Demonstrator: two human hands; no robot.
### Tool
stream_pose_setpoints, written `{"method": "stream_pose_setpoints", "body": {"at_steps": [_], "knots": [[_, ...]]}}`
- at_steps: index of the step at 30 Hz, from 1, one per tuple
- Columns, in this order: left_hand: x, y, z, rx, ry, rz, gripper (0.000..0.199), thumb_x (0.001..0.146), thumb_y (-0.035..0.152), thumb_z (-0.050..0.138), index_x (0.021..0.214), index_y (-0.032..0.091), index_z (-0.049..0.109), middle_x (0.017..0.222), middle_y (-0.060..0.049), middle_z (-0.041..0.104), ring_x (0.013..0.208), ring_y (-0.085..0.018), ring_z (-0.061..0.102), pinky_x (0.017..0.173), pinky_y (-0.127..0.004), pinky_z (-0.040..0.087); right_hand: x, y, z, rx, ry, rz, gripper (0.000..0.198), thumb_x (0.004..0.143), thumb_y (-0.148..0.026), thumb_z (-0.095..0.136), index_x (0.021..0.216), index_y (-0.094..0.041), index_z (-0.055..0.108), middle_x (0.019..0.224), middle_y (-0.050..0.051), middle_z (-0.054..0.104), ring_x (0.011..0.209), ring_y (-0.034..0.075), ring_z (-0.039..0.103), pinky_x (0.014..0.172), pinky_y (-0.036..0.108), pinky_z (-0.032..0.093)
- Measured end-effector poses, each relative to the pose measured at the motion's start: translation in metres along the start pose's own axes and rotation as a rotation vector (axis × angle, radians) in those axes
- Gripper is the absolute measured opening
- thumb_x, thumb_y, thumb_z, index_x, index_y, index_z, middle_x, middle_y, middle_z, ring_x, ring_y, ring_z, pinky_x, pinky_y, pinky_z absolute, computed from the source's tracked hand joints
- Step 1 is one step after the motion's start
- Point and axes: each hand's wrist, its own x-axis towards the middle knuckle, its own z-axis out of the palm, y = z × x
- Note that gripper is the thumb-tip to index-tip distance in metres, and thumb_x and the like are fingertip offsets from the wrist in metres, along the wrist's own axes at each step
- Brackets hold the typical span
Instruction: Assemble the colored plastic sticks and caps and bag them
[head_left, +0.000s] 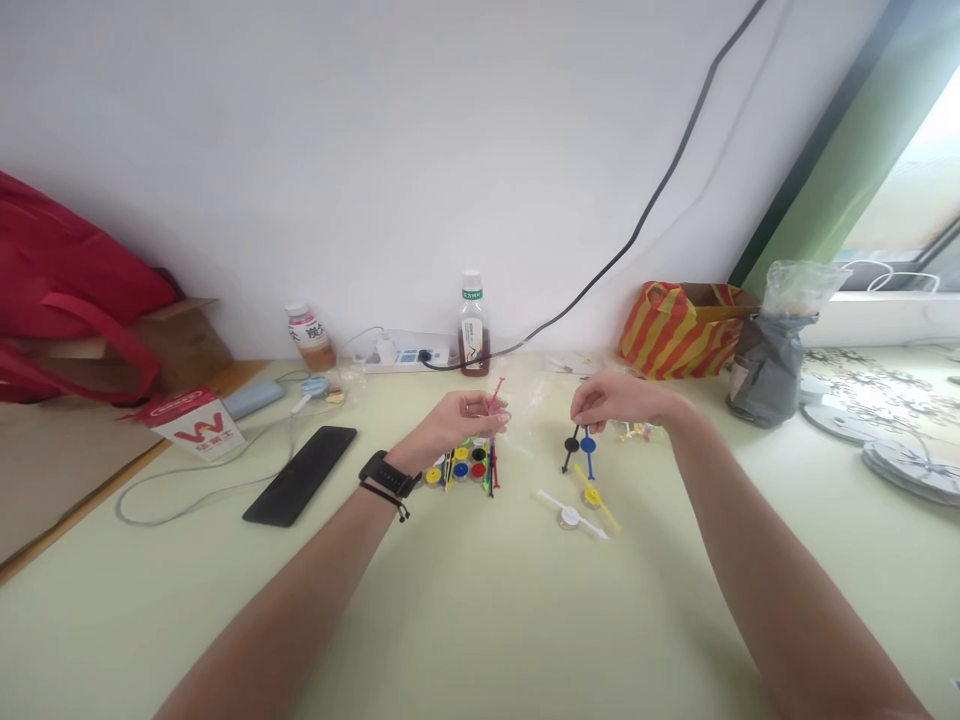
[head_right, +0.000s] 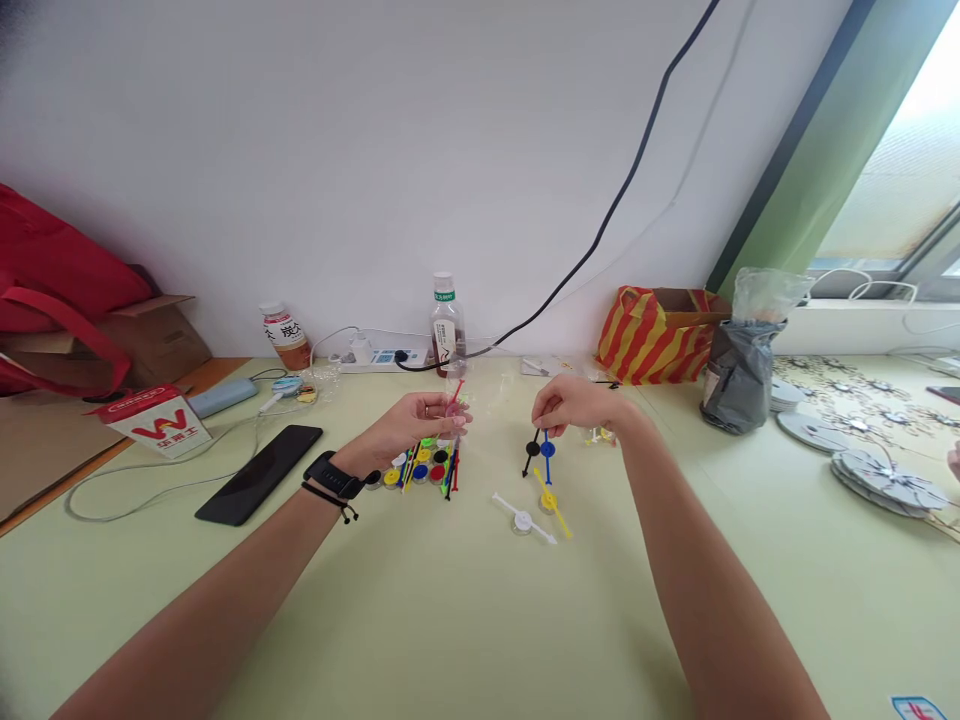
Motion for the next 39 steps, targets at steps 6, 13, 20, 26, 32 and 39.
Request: {"method": "stream_pose_setpoints", "body": {"at_steps": [6,13,20,26,32,39], "knots": [[-0.001,0.0,0.0,0.064,0.003,0.007,0.045,0.072,0.043,0.09,0.103,0.013,0.075,0.102,-0.013,0.076,0.09,-0.021,0.071,0.083,-0.037,0.057,-0.033,-0.009,-0.026,0.112,0.538,-0.147,0.032,0.072,-0.046,0.087,0.086,-0.019,0.08,0.083,0.009,0.079,0.079,0.026,0.076,0.078,0.041,0.062],[-0.003,0.004,0.002,0.15,-0.028,0.015,0.044,0.072,0.041,0.091,0.105,0.016,0.076,0.106,-0.012,0.077,0.093,-0.022,0.072,0.084,-0.034,0.057,-0.047,-0.047,-0.017,0.268,0.939,-0.486,0.029,0.074,-0.044,0.088,0.092,-0.022,0.08,0.089,0.006,0.078,0.084,0.027,0.076,0.087,0.047,0.064],[-0.004,0.006,0.005,0.151,-0.088,0.015,0.044,0.072,0.041,0.09,0.105,0.016,0.076,0.109,-0.012,0.077,0.096,-0.023,0.072,0.086,-0.036,0.058,-0.031,-0.066,0.006,0.192,0.761,-0.487,0.027,0.079,-0.046,0.084,0.089,-0.021,0.079,0.084,0.006,0.079,0.083,0.025,0.078,0.083,0.039,0.066],[-0.003,0.006,0.003,0.177,-0.075,0.04,0.043,0.072,0.04,0.09,0.105,0.016,0.075,0.112,-0.013,0.076,0.098,-0.024,0.073,0.088,-0.037,0.059,-0.029,-0.063,0.006,0.124,0.782,-0.393,0.025,0.082,-0.042,0.081,0.091,-0.018,0.078,0.08,0.007,0.079,0.078,0.026,0.079,0.075,0.037,0.065],[-0.002,0.002,0.002,0.21,-0.061,0.061,0.043,0.07,0.04,0.092,0.102,0.016,0.075,0.111,-0.011,0.077,0.098,-0.025,0.073,0.09,-0.038,0.059,-0.032,-0.068,0.007,0.101,0.81,-0.389,0.017,0.084,-0.034,0.078,0.091,-0.018,0.078,0.079,0.007,0.079,0.077,0.026,0.079,0.073,0.034,0.064],[-0.002,0.003,0.004,0.211,-0.03,0.082,0.043,0.071,0.039,0.091,0.103,0.016,0.073,0.108,-0.01,0.078,0.098,-0.025,0.074,0.09,-0.038,0.059,-0.035,-0.074,0.01,0.058,0.761,-0.371,0.018,0.083,-0.034,0.077,0.089,-0.017,0.078,0.077,0.007,0.078,0.076,0.025,0.078,0.073,0.034,0.064]]}}
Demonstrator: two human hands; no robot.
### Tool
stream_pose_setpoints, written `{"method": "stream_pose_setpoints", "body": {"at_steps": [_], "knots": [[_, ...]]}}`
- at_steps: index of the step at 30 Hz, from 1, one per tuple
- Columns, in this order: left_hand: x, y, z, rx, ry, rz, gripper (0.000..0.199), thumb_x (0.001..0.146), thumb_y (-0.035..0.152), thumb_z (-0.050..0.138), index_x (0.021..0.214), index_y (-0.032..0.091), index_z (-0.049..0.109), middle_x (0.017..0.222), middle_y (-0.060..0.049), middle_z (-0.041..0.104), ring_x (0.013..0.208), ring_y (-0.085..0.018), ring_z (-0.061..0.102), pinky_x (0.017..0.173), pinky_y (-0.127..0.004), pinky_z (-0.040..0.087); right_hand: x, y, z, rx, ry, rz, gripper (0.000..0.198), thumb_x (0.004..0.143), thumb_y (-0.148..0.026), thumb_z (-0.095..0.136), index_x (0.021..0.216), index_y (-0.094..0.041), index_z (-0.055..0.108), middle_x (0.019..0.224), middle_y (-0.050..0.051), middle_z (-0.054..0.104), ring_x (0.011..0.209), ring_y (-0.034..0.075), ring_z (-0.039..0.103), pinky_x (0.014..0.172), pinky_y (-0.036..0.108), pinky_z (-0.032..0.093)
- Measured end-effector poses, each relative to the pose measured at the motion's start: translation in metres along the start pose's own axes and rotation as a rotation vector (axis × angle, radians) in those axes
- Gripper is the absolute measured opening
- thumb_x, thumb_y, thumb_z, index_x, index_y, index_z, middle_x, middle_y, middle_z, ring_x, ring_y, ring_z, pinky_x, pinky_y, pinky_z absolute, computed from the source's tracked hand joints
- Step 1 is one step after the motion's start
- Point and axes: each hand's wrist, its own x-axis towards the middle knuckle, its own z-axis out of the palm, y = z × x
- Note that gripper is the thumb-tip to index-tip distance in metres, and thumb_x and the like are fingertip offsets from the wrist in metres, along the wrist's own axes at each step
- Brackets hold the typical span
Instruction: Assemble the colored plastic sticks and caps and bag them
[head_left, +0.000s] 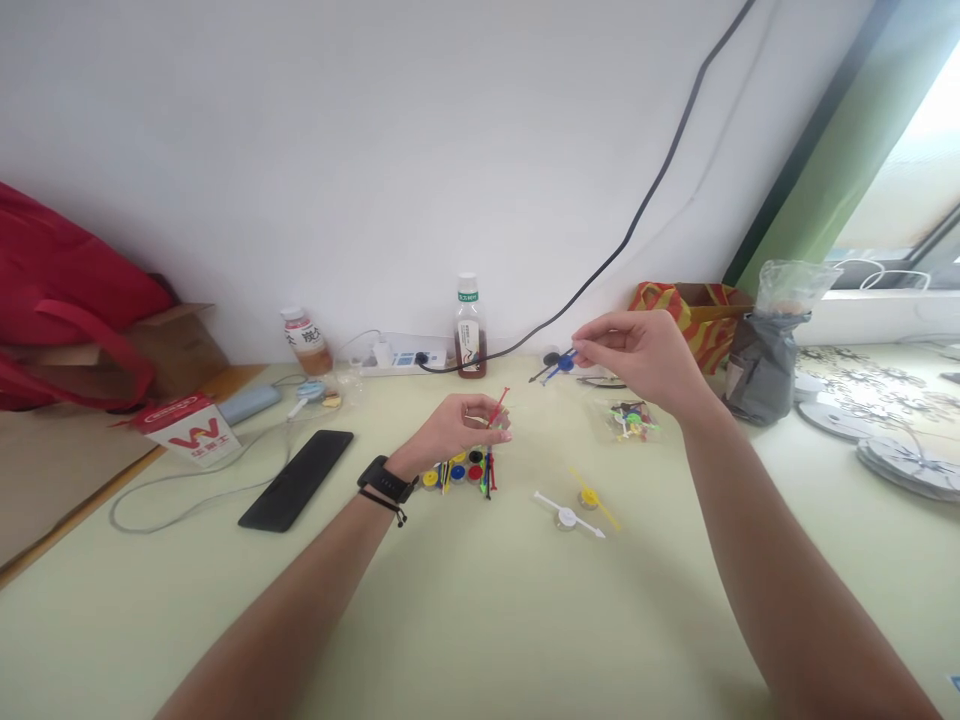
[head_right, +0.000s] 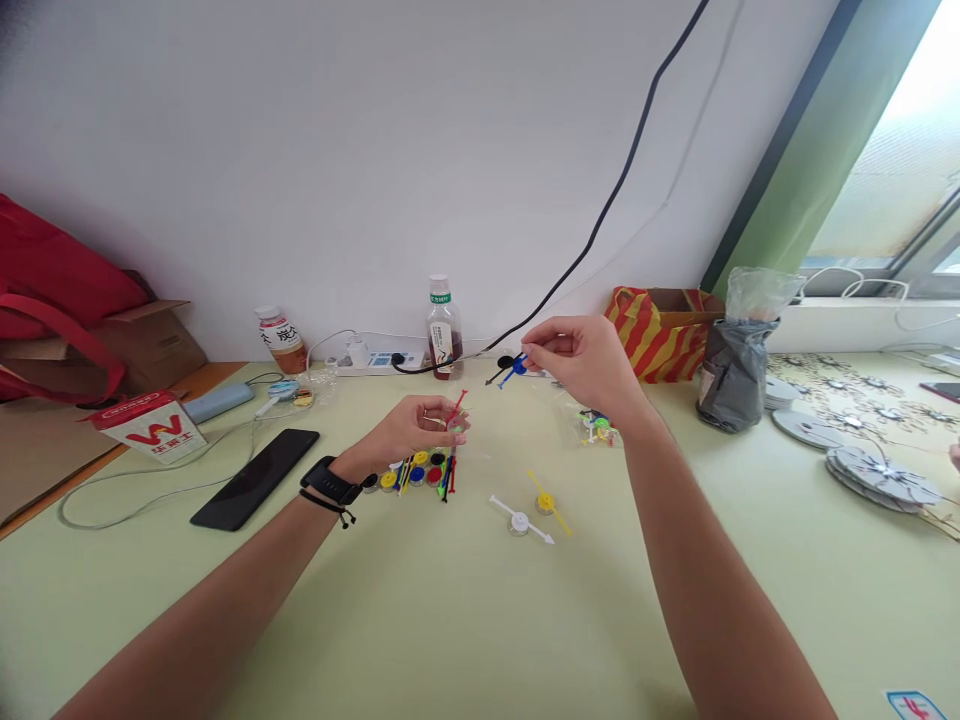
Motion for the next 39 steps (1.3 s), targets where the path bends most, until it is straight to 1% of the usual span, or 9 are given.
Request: {"method": "stream_pose_setpoints", "body": {"at_steps": [6,9,16,19,21,26,30,35,39], "knots": [[0.0,0.003,0.005,0.06,-0.016,0.03,0.045,0.072,0.039,0.09,0.107,0.016,0.073,0.108,-0.01,0.077,0.094,-0.023,0.074,0.083,-0.034,0.06,-0.004,-0.005,0.008,-0.041,-0.226,-0.02,0.019,0.085,-0.037,0.075,0.091,-0.019,0.078,0.081,0.006,0.078,0.08,0.024,0.077,0.075,0.033,0.063],[0.0,0.004,0.007,0.066,-0.026,0.042,0.044,0.073,0.039,0.089,0.107,0.016,0.073,0.108,-0.01,0.077,0.09,-0.022,0.074,0.08,-0.033,0.059,-0.005,-0.006,0.01,-0.111,-0.298,-0.003,0.018,0.087,-0.036,0.072,0.093,-0.02,0.078,0.078,0.005,0.077,0.076,0.022,0.075,0.068,0.03,0.059],[0.001,0.002,0.008,-0.027,0.022,0.033,0.044,0.073,0.04,0.09,0.105,0.016,0.071,0.108,-0.011,0.078,0.099,-0.026,0.075,0.088,-0.038,0.059,-0.006,-0.008,0.008,-0.323,-0.253,-0.059,0.035,0.094,-0.051,0.061,0.092,-0.02,0.077,0.073,0.003,0.072,0.05,0.012,0.055,0.047,0.026,0.037],[0.0,0.003,0.01,-0.095,0.038,0.049,0.042,0.075,0.04,0.088,0.105,0.016,0.07,0.109,-0.012,0.078,0.106,-0.029,0.074,0.093,-0.041,0.058,-0.006,-0.003,0.009,-0.325,-0.379,-0.026,0.034,0.091,-0.051,0.064,0.102,-0.021,0.076,0.076,0.004,0.073,0.056,0.015,0.06,0.049,0.026,0.04],[-0.001,0.004,0.011,-0.092,0.018,0.049,0.042,0.077,0.041,0.087,0.107,0.016,0.071,0.112,-0.013,0.077,0.11,-0.03,0.073,0.096,-0.043,0.057,-0.005,0.0,0.012,-0.325,-0.454,-0.042,0.025,0.09,-0.044,0.065,0.097,-0.023,0.076,0.079,0.004,0.074,0.065,0.017,0.065,0.057,0.027,0.046],[-0.002,0.008,0.013,-0.011,0.019,0.085,0.06,0.078,0.043,0.086,0.131,0.023,0.067,0.137,-0.013,0.068,0.127,-0.031,0.064,0.109,-0.047,0.05,-0.004,0.002,0.018,-0.36,-0.347,-0.146,0.018,0.092,-0.03,0.058,0.088,-0.022,0.074,0.088,0.004,0.076,0.08,0.02,0.068,0.073,0.03,0.051],[-0.003,0.01,0.01,0.022,0.033,0.103,0.07,0.078,0.043,0.086,0.141,0.026,0.061,0.152,-0.014,0.055,0.138,-0.032,0.055,0.116,-0.05,0.043,-0.005,0.003,0.02,-0.402,-0.472,-0.116,0.013,0.087,-0.024,0.061,0.081,-0.022,0.073,0.081,0.003,0.075,0.073,0.019,0.066,0.069,0.029,0.05],[-0.005,0.006,0.013,0.041,0.023,0.05,0.086,0.073,0.042,0.09,0.148,0.031,0.052,0.15,-0.014,0.056,0.136,-0.032,0.056,0.113,-0.051,0.044,-0.006,0.0,0.02,-0.328,-0.413,-0.124,0.012,0.087,-0.026,0.063,0.085,-0.022,0.075,0.084,0.004,0.075,0.077,0.02,0.067,0.072,0.03,0.053],[-0.002,-0.003,0.022,-0.022,-0.015,0.017,0.087,0.074,0.041,0.09,0.149,0.026,0.049,0.137,-0.016,0.065,0.118,-0.028,0.069,0.102,-0.045,0.053,-0.008,-0.008,0.019,-0.299,-0.409,-0.147,0.013,0.089,-0.027,0.063,0.086,-0.022,0.075,0.085,0.003,0.076,0.076,0.019,0.066,0.071,0.03,0.052]]}}
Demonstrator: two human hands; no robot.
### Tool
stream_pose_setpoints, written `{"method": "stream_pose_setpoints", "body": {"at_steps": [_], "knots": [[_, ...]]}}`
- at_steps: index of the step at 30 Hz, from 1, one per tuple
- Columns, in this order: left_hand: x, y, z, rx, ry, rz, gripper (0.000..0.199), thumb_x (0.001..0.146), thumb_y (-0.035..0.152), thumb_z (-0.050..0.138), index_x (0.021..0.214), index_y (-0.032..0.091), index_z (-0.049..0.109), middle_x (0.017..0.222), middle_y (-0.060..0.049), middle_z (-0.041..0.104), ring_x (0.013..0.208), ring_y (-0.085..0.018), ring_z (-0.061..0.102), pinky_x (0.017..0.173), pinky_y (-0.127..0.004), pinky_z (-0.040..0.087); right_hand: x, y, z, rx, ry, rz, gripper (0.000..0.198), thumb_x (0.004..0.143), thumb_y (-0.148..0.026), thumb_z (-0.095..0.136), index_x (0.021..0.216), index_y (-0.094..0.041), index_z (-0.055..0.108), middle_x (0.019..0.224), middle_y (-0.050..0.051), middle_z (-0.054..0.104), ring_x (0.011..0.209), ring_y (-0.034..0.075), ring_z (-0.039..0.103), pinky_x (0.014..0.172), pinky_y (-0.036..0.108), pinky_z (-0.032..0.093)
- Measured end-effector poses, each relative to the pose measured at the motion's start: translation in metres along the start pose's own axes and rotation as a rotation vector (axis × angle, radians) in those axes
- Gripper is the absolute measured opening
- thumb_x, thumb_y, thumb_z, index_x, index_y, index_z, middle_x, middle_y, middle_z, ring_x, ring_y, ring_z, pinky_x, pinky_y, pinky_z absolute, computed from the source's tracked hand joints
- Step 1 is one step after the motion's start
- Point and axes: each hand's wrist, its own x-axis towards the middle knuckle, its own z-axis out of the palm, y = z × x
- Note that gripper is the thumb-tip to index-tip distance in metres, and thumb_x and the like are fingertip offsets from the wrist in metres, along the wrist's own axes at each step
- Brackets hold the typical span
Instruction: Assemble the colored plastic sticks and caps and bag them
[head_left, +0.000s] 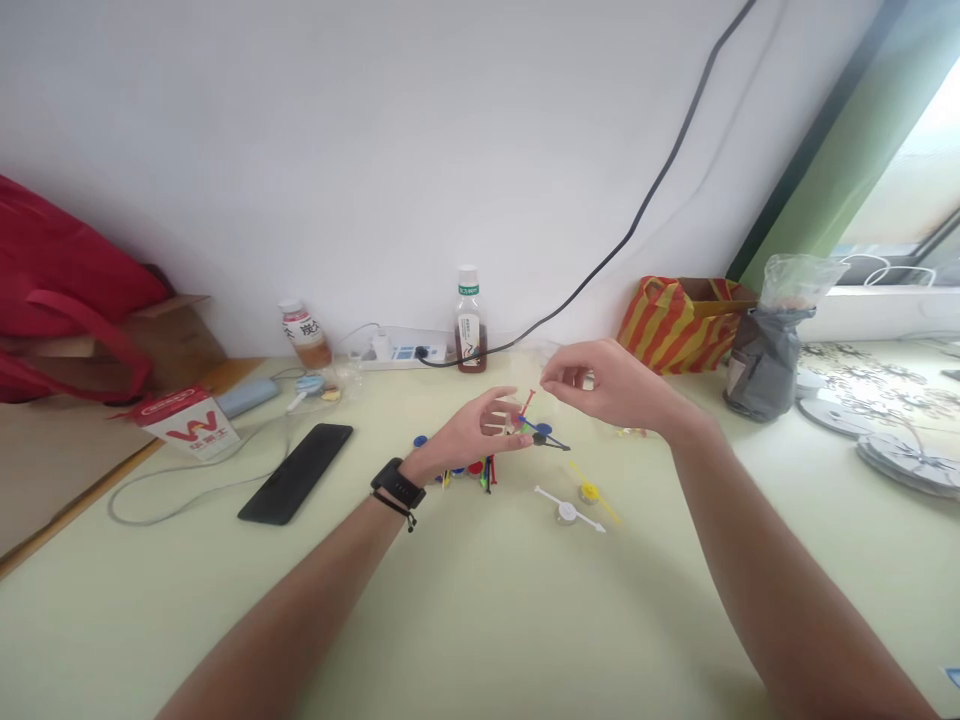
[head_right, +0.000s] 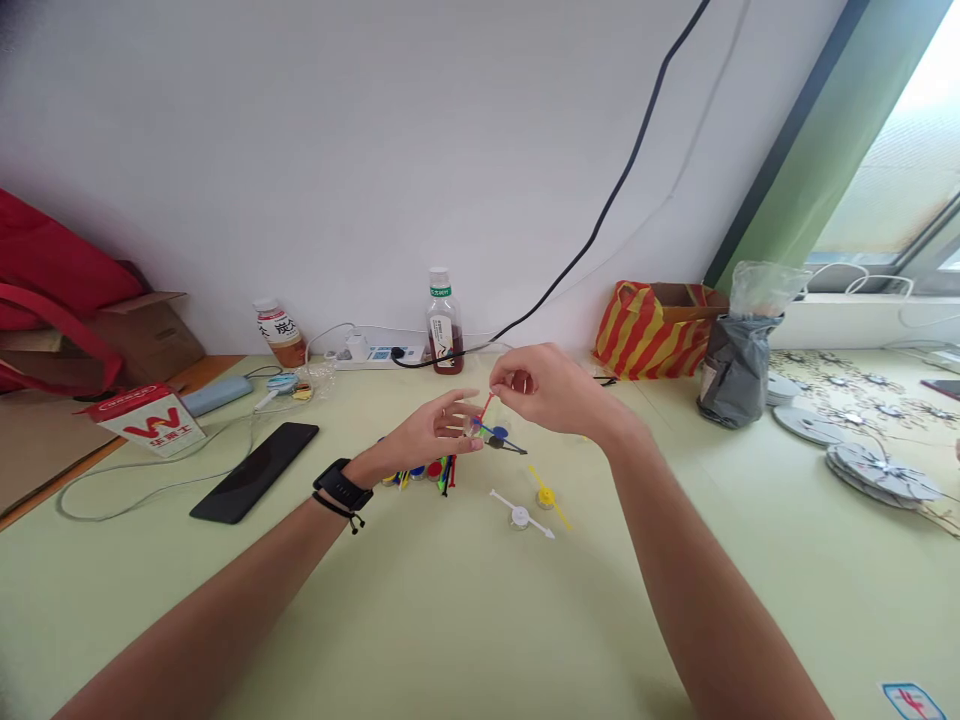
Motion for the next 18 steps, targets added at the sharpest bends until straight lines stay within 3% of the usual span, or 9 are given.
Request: {"method": "stream_pose_setpoints", "body": {"at_steps": [4,7,10,14,18], "knots": [[0.003,-0.003,0.008,-0.012,-0.051,0.032,0.059,0.079,0.045,0.085,0.128,0.018,0.066,0.11,-0.012,0.075,0.097,-0.026,0.074,0.091,-0.041,0.056,-0.004,-0.009,-0.006,0.004,-0.022,0.023,0.014,0.089,-0.032,0.066,0.088,-0.023,0.076,0.08,0.002,0.074,0.067,0.016,0.065,0.061,0.027,0.048],[0.002,0.001,0.011,-0.025,-0.007,0.106,0.042,0.08,0.042,0.085,0.11,0.017,0.069,0.107,-0.011,0.076,0.095,-0.024,0.074,0.09,-0.039,0.056,-0.006,-0.013,-0.009,-0.024,-0.05,0.101,0.017,0.09,-0.038,0.066,0.089,-0.024,0.076,0.069,-0.001,0.07,0.056,0.014,0.061,0.052,0.027,0.042],[0.0,0.003,0.014,-0.109,-0.032,0.101,0.044,0.077,0.038,0.088,0.109,0.019,0.065,0.109,-0.01,0.075,0.101,-0.024,0.074,0.09,-0.037,0.056,-0.006,-0.011,-0.007,-0.04,-0.052,0.065,0.016,0.092,-0.034,0.063,0.087,-0.025,0.075,0.074,0.0,0.071,0.063,0.016,0.064,0.057,0.028,0.045],[0.0,0.0,0.018,-0.083,-0.082,-0.026,0.05,0.081,0.046,0.083,0.12,0.019,0.067,0.103,-0.011,0.075,0.092,-0.023,0.073,0.078,-0.033,0.059,-0.002,-0.01,-0.001,-0.028,-0.005,-0.024,0.013,0.092,-0.032,0.062,0.091,-0.024,0.072,0.092,0.003,0.075,0.079,0.019,0.067,0.068,0.03,0.049],[0.004,-0.003,0.014,-0.127,0.069,-0.068,0.052,0.083,0.054,0.079,0.121,0.02,0.068,0.113,-0.013,0.074,0.093,-0.023,0.073,0.076,-0.034,0.062,-0.003,-0.005,-0.006,-0.098,0.174,0.089,0.017,0.092,-0.039,0.062,0.095,-0.023,0.066,0.088,0.003,0.072,0.069,0.017,0.063,0.062,0.029,0.044]]}}
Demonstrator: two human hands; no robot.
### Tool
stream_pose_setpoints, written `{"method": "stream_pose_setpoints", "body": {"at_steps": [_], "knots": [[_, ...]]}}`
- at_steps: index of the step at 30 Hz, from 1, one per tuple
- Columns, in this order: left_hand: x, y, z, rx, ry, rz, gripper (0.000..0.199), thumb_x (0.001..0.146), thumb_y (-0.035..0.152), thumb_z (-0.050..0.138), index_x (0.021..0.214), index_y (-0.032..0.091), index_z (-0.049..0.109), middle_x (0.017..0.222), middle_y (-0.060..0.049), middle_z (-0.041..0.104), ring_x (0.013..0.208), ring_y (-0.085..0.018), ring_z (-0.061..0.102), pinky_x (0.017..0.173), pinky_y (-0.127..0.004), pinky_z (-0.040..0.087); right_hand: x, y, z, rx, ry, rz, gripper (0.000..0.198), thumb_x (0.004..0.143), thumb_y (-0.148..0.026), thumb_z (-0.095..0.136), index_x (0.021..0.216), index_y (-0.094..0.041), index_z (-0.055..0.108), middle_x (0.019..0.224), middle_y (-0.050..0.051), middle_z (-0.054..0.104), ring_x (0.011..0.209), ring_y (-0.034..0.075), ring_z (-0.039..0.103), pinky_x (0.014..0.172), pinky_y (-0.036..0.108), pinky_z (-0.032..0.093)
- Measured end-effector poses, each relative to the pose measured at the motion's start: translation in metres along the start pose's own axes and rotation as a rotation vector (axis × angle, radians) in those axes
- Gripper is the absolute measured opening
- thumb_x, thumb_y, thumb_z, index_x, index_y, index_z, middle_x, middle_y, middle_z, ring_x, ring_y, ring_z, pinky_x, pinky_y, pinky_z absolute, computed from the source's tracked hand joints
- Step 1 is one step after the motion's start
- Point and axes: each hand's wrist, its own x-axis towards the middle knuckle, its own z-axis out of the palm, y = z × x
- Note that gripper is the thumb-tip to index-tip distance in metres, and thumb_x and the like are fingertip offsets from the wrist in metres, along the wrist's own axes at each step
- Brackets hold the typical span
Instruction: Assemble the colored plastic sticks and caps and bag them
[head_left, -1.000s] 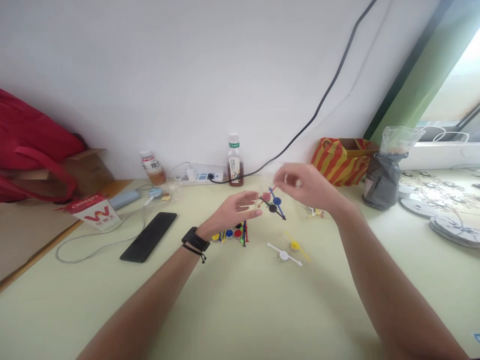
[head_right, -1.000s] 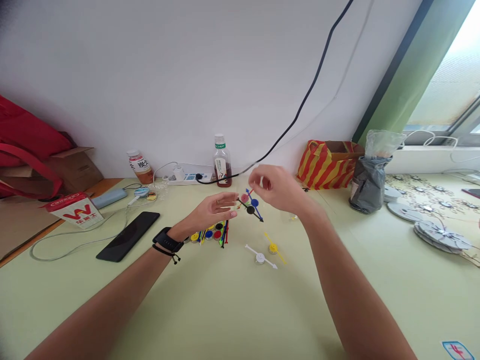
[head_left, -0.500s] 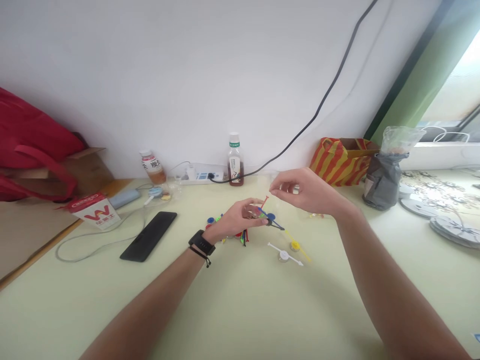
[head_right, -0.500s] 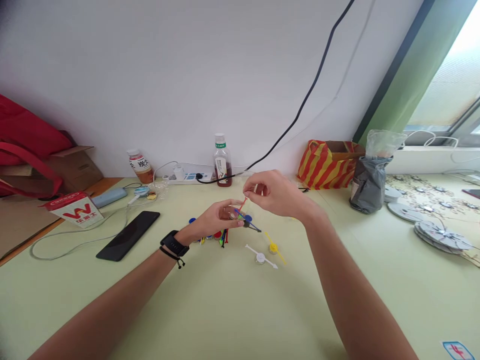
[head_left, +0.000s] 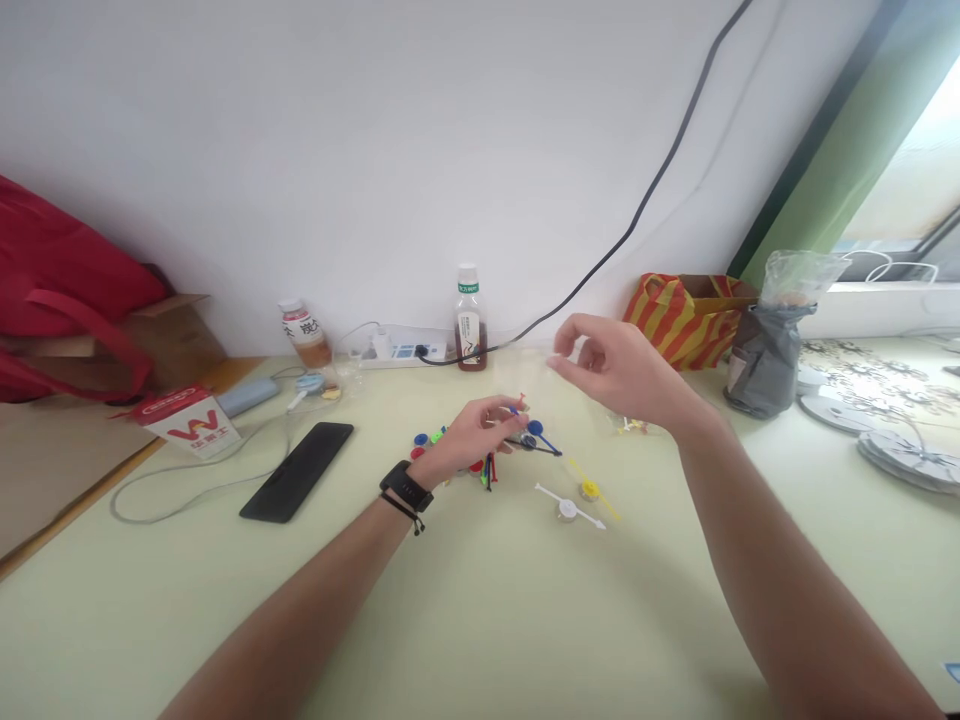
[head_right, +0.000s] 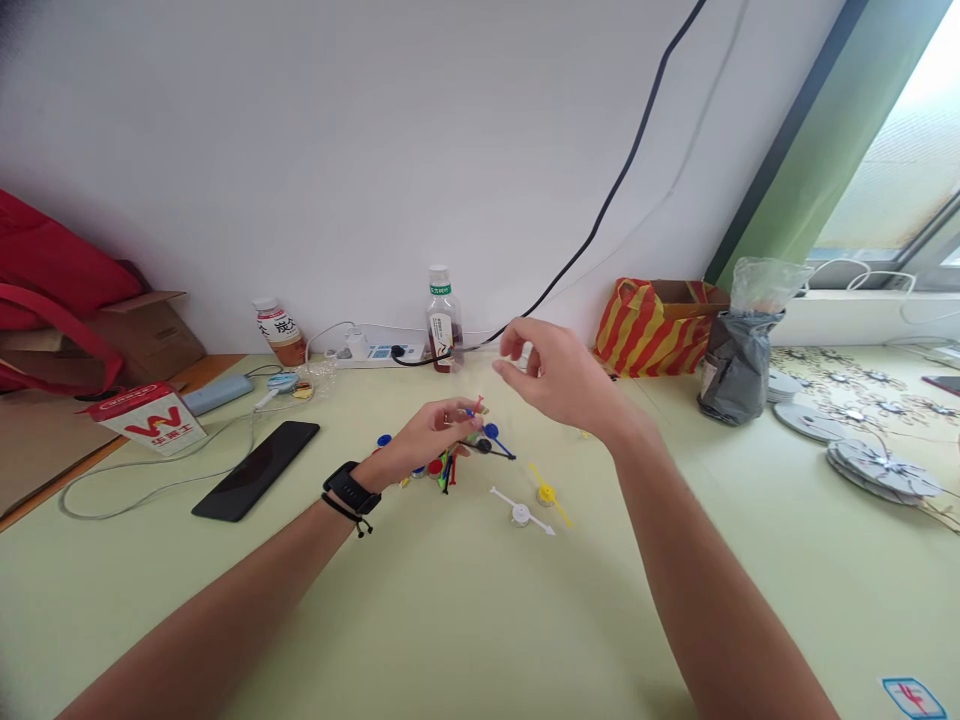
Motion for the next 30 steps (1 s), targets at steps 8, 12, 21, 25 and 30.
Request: {"method": "stream_pose_setpoints", "body": {"at_steps": [8,12,21,25,30], "knots": [[0.005,0.0,-0.012,-0.291,0.088,-0.022,0.052,0.076,0.038,0.09,0.112,0.02,0.058,0.102,-0.006,0.073,0.096,-0.023,0.077,0.095,-0.042,0.06,-0.003,0.032,0.027,-0.219,-0.923,0.268,0.047,0.07,-0.061,0.08,0.101,-0.028,0.07,0.105,0.004,0.074,0.092,0.026,0.07,0.066,0.03,0.046],[0.004,-0.005,-0.016,-0.116,0.074,-0.012,0.063,0.072,0.037,0.092,0.124,0.018,0.06,0.092,-0.006,0.073,0.087,-0.023,0.077,0.086,-0.042,0.061,-0.001,0.029,0.06,-0.243,-1.146,0.477,0.067,0.05,-0.064,0.089,0.098,-0.024,0.065,0.096,0.003,0.074,0.082,0.027,0.073,0.061,0.031,0.048],[0.004,-0.005,-0.018,0.143,0.027,0.054,0.06,0.069,0.04,0.09,0.12,0.017,0.068,0.091,-0.006,0.075,0.076,-0.018,0.07,0.072,-0.031,0.057,0.0,0.014,0.075,-0.146,-1.175,0.311,0.023,0.063,-0.018,0.075,0.083,-0.02,0.063,0.08,0.002,0.075,0.078,0.022,0.075,0.06,0.025,0.046],[0.003,-0.006,-0.019,0.181,0.012,0.082,0.057,0.072,0.041,0.088,0.12,0.017,0.07,0.093,-0.007,0.075,0.079,-0.018,0.067,0.072,-0.03,0.056,-0.001,0.015,0.075,-0.166,-1.183,0.326,0.024,0.062,-0.021,0.077,0.082,-0.02,0.064,0.076,0.002,0.074,0.077,0.023,0.075,0.06,0.026,0.047],[0.003,-0.007,-0.019,0.181,-0.008,0.058,0.058,0.071,0.038,0.089,0.12,0.017,0.069,0.114,-0.013,0.072,0.087,-0.02,0.066,0.071,-0.03,0.057,-0.003,0.012,0.078,-0.211,-1.209,0.315,0.025,0.062,-0.028,0.079,0.078,-0.021,0.062,0.071,0.002,0.071,0.075,0.025,0.073,0.059,0.029,0.048]]}}
